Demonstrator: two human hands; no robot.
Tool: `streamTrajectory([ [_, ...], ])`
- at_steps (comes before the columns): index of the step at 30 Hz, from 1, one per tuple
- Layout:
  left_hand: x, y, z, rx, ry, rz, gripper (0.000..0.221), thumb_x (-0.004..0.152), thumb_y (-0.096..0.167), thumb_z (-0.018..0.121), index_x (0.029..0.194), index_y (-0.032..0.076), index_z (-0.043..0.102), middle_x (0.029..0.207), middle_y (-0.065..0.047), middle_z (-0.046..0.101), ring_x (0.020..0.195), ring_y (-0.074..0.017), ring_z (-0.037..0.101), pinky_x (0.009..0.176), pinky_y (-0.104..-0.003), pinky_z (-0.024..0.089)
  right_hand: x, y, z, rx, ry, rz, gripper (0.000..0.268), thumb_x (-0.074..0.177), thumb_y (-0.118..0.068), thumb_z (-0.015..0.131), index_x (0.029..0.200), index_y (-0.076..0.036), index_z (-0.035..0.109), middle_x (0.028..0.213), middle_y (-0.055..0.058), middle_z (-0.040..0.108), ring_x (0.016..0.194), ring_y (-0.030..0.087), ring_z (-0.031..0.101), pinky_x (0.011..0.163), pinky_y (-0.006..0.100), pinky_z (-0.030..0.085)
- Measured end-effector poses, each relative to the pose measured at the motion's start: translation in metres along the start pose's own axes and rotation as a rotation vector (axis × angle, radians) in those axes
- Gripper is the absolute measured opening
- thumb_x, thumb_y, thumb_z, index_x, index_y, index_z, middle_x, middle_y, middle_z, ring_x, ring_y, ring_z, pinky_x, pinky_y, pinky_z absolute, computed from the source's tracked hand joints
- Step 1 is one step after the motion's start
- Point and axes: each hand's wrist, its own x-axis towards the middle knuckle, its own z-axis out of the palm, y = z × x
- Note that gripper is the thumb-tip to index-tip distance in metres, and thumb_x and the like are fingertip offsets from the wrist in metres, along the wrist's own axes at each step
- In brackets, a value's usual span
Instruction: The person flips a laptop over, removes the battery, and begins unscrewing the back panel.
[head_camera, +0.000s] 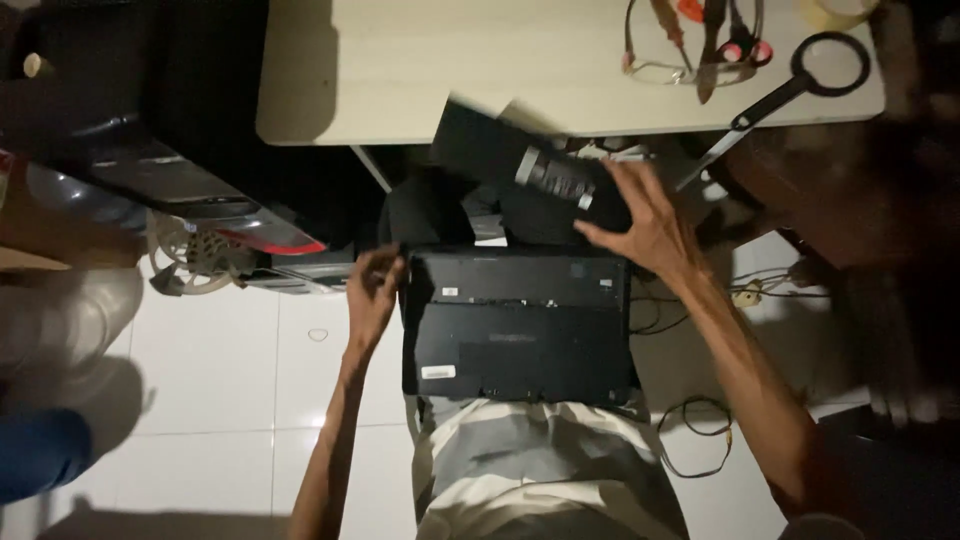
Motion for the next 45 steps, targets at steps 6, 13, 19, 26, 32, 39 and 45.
streamTrajectory([
  [6, -0.042, -0.053, 0.003, 0.033, -0.013, -0.236, 0.048, 0.096, 0.039, 0.073, 0.122, 0.0, 0.063, 0.107, -0.025, 0.068, 0.094, -0.0393, 0.069, 0.074, -0.046, 0.058, 0.049, 0.018, -0.02, -0.075, 0.104, 0.025, 0.076, 0.086, -0.029, 0.093, 0.146, 0.001, 0.057, 0.122, 0.02, 0.047, 0.116, 0.04, 0.055, 0.1, 0.051, 0.046],
  [13, -0.081, -0.05, 0.006, -0.081, -0.026, -0.389, 0.039, 0.097, 0.028, 0.072, 0.122, 0.001, 0.058, 0.094, -0.022, 0.069, 0.079, -0.0315, 0.07, 0.067, -0.039, 0.055, 0.07, 0.042, -0.01, -0.371, 0.012, 0.065, 0.074, 0.084, -0.05, 0.087, 0.132, 0.004, 0.07, 0.113, 0.015, 0.05, 0.101, 0.031, 0.056, 0.085, 0.046, 0.045],
  [19, -0.094, -0.029, 0.011, -0.106, 0.008, -0.389, 0.04, 0.094, 0.034, 0.074, 0.117, 0.002, 0.063, 0.086, -0.018, 0.07, 0.076, -0.0269, 0.071, 0.064, -0.038, 0.056, 0.071, 0.044, -0.004, -0.289, 0.042, 0.081, 0.073, 0.087, -0.048, 0.086, 0.13, 0.009, 0.071, 0.111, 0.02, 0.054, 0.098, 0.037, 0.057, 0.083, 0.046, 0.044],
  [26, -0.09, -0.056, 0.013, -0.11, 0.001, -0.378, 0.039, 0.096, 0.03, 0.072, 0.116, -0.001, 0.062, 0.086, -0.02, 0.068, 0.076, -0.0277, 0.069, 0.064, -0.039, 0.054, 0.072, 0.059, -0.006, -0.209, 0.093, 0.03, 0.07, 0.086, -0.043, 0.092, 0.125, 0.011, 0.07, 0.106, 0.022, 0.051, 0.098, 0.041, 0.056, 0.082, 0.045, 0.043],
  [32, -0.098, -0.041, 0.013, -0.123, -0.002, -0.403, 0.038, 0.092, 0.039, 0.068, 0.109, 0.008, 0.056, 0.095, -0.006, 0.067, 0.075, -0.0124, 0.057, 0.068, -0.027, 0.049, 0.064, 0.069, 0.002, -0.389, 0.063, 0.04, 0.072, 0.097, -0.055, 0.082, 0.136, 0.004, 0.072, 0.107, 0.018, 0.049, 0.101, 0.035, 0.045, 0.085, 0.046, 0.042],
  [39, -0.094, -0.031, 0.009, -0.093, -0.036, -0.427, 0.041, 0.09, 0.043, 0.067, 0.109, 0.008, 0.058, 0.097, -0.01, 0.071, 0.084, -0.0171, 0.067, 0.075, -0.029, 0.055, 0.064, 0.076, -0.005, -0.335, 0.07, 0.095, 0.071, 0.093, -0.047, 0.089, 0.135, 0.008, 0.07, 0.111, 0.021, 0.049, 0.102, 0.037, 0.047, 0.082, 0.049, 0.045],
  [45, -0.084, -0.007, 0.007, -0.021, -0.093, -0.562, 0.057, 0.084, 0.054, 0.067, 0.107, 0.003, 0.058, 0.088, -0.01, 0.064, 0.082, -0.0193, 0.063, 0.072, -0.029, 0.052, 0.061, 0.071, -0.006, -0.494, 0.101, 0.156, 0.082, 0.094, -0.062, 0.083, 0.141, 0.004, 0.066, 0.118, 0.016, 0.052, 0.109, 0.032, 0.046, 0.098, 0.048, 0.036],
])
